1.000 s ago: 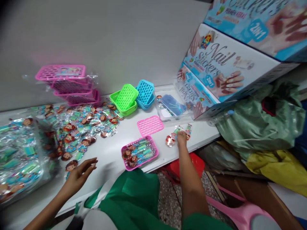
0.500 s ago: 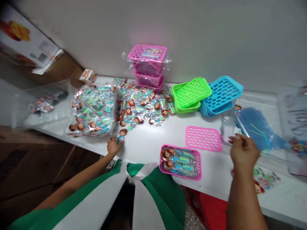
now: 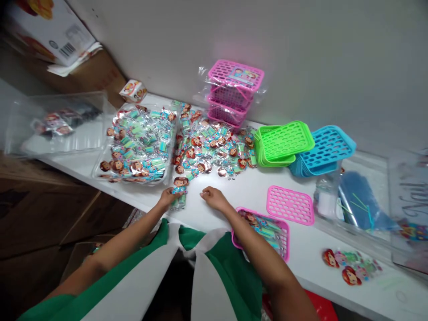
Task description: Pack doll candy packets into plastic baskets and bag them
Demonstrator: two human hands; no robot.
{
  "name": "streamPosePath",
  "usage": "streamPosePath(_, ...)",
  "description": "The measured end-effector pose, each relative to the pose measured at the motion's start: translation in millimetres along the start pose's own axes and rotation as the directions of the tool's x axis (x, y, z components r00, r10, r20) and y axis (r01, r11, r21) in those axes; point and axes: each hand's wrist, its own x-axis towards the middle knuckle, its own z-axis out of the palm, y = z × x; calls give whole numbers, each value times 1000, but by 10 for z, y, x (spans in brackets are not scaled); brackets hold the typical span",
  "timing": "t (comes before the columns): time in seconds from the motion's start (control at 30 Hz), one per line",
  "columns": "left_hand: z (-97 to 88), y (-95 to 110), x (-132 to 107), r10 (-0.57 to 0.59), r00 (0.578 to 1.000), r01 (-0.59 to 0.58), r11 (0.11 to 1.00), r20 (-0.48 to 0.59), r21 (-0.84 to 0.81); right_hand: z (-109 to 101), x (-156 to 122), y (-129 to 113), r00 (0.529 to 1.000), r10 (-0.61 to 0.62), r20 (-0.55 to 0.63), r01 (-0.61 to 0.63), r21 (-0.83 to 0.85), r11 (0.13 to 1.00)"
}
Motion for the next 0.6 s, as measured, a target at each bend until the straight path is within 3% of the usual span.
streamPosePath(0.1,94,64,-135,-28,991,61,962,128,-265,467,153,-24,985,156,75,-170,239,956)
streamPosePath(0.2,129,150,-255,-9,975,110,889,222,-444,762,169,-42,971,180,155,-229,413,882)
streamPosePath(0.33,48,180,-327,-24,954,193,814,300,-549,755,177,-57,956,121,268,-237,459,856)
streamPosePath(0.4,-15,163,-328,-54,949,232,788,312,-570,638,294,-77,940,205,272,-304,396,866)
streamPosePath(0.5,-89,146,-321,-80,946,263,759,315,-596,501,628,-152,910,414,-3,-410,138,902)
streamPosePath(0.6,-122,164,-334,-97,947,280,722,308,-633,529,998,-261,833,443,-331,-489,-67,870)
